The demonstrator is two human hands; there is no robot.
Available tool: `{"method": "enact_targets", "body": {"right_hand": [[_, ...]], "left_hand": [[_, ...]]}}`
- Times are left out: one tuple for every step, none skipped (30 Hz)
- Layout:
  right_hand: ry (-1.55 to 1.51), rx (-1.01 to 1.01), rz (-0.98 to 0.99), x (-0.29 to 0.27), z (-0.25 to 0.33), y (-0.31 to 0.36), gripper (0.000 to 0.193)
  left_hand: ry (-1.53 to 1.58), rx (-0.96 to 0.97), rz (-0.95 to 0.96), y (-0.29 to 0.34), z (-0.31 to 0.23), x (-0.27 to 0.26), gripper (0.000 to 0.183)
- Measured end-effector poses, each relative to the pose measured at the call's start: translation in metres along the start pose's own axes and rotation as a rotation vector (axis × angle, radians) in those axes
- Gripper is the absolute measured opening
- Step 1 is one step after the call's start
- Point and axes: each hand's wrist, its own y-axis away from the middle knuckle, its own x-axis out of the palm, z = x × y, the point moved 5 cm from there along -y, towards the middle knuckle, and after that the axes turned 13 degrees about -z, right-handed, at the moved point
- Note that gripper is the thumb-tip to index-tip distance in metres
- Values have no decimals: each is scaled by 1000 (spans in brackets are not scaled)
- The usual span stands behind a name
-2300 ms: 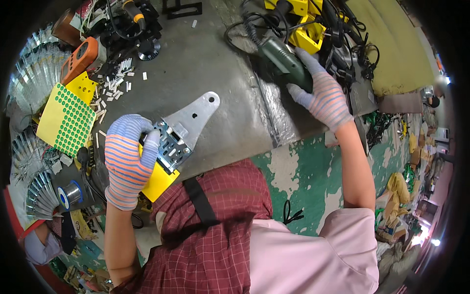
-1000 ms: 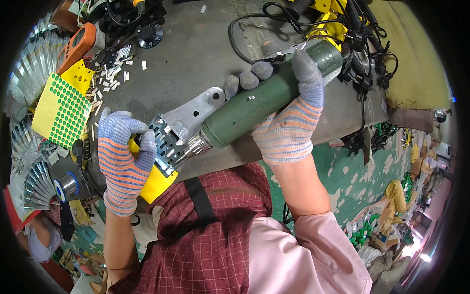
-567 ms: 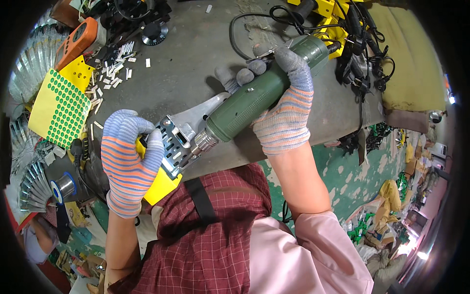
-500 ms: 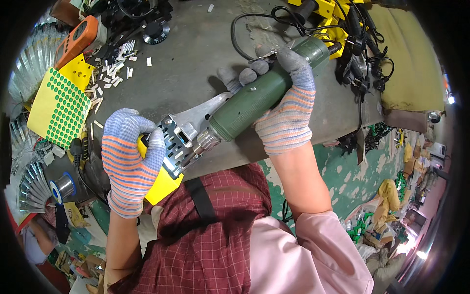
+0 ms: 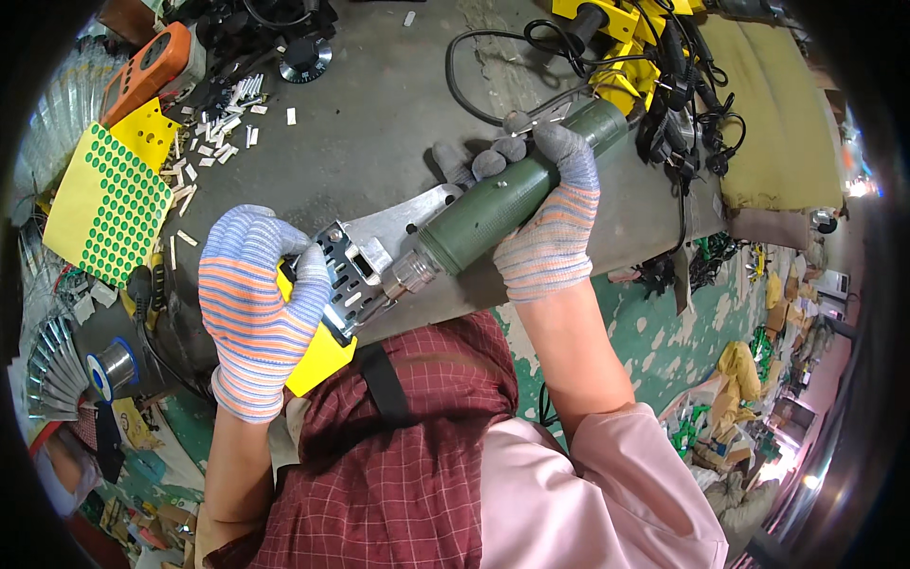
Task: Soldering and assembling wires into a yellow plastic electronic housing.
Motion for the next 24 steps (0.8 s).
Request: {"method": "enact_targets", "body": {"right_hand": [[-23, 12, 23, 0, -1, 1, 20], [-22, 11, 24, 1, -2, 3, 20], [-10, -23, -44, -2, -1, 5, 20], [2, -57, -112, -6, 0, 6, 21], [1, -55, -111, -5, -2, 6, 21], [-12, -60, -78, -3, -4, 6, 21], [-26, -66, -45, -2, -4, 6, 22], [-30, -66, -45, -4, -4, 6, 22], [-29, -48, -44, -7, -5, 5, 22], [-29, -30, -42, -9, -5, 5, 22], [-35, -31, -41, -10, -5, 7, 22], [-40, -38, -24, -7, -6, 9, 23], [-46, -45, -7, -5, -6, 10, 24], [-55, -45, -2, -4, -4, 11, 24], [-88, -14, 7, -4, -3, 11, 24], [-120, 18, 16, -3, -2, 10, 24], [-185, -8, 11, -1, 3, 10, 21], [-198, -11, 14, 0, 8, 8, 21], [-222, -40, 38, 2, 14, 5, 19], [-244, -68, 62, 5, 18, 2, 18], [-235, -63, 57, 10, 17, 3, 16], [-246, -64, 56, 16, 15, 3, 16], [-239, -66, 49, 20, 11, 2, 16], [-225, -64, 42, 24, 8, 0, 16]], "left_hand": [[5, -11, 9, -1, 0, 0, 17], [11, -21, 18, -1, 0, 1, 17], [8, -22, 17, 0, 1, 1, 17], [3, -3, 9, 1, 1, 1, 17], [-1, 16, 1, 1, 1, 1, 18], [-2, 18, 2, 1, 0, 0, 18], [0, 11, 6, 1, 0, 0, 17], [1, 6, 10, 0, 0, -1, 17], [0, 10, 10, 0, -1, -1, 17], [8, 5, 15, 0, -2, 0, 17], [15, 1, 20, -1, -2, 0, 16], [10, 10, 20, -1, -2, 0, 16], [21, 32, 1, 0, -3, -1, 17], [32, 54, -17, 1, -2, -1, 17], [34, 108, -6, 1, -1, 0, 20], [29, 119, -6, -1, -1, 0, 20], [52, 130, 0, -2, -2, -1, 22], [78, 145, 9, -4, -4, 0, 24], [83, 140, 6, -2, -2, 1, 30], [80, 150, 10, -2, -4, 1, 30], [74, 130, 18, -3, -4, 1, 32], [69, 110, 26, -3, -4, 0, 35], [73, 89, 54, 0, 2, 3, 39], [71, 91, 57, -1, 2, 2, 39]]}}
